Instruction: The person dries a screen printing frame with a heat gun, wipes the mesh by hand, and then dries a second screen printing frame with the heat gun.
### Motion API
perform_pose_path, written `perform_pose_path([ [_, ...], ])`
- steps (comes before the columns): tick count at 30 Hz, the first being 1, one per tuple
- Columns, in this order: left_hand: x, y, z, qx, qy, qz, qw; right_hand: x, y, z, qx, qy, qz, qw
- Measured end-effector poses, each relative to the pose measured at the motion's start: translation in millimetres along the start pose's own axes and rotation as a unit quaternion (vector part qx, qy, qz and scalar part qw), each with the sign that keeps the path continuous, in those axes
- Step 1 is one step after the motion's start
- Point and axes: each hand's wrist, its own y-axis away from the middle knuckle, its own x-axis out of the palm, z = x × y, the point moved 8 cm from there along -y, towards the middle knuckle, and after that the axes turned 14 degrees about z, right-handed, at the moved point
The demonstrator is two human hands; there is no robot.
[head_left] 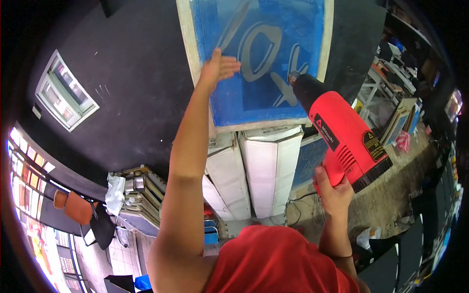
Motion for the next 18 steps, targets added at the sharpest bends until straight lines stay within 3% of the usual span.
perform_pose_path([
  [2, 9.7, 23.5, 56.2, -0.07, 0.023, 0.024, 0.997, -9.4, 7.0, -5.8, 0.019, 0.029, -0.018, 0.999],
  [6, 12.8, 78.8, 216.4, -0.215, 0.039, -0.012, 0.976, -9.1, 4.9, 11.8, 0.011, 0.002, -0.001, 1.0],
  [8, 15.7, 114.0, 261.2, -0.296, -0.038, 0.043, 0.954, -9.2, 4.9, 11.6, 0.026, 0.005, 0.015, 1.0],
  [9, 12.4, 114.1, 252.6, -0.296, -0.037, 0.041, 0.954, -9.4, 4.9, 10.8, 0.026, 0.005, 0.016, 1.0],
  [11, 4.9, 103.8, 178.0, -0.186, -0.321, 0.031, 0.928, -6.7, 5.6, 8.3, 0.024, -0.012, 0.034, 0.999],
  [12, 8.8, 101.2, 129.8, -0.134, -0.234, -0.004, 0.963, -4.5, 6.5, 8.7, 0.026, -0.012, 0.039, 0.999],
  [15, -0.6, 68.3, 10.6, -0.06, -0.135, -0.013, 0.989, -2.1, 8.6, 10.8, 0.037, -0.021, 0.029, 0.999],
  [18, -6.7, 25.9, -26.1, 0.019, -0.067, -0.004, 0.998, -2.4, 11.6, 12.2, 0.058, -0.013, 0.038, 0.997],
])
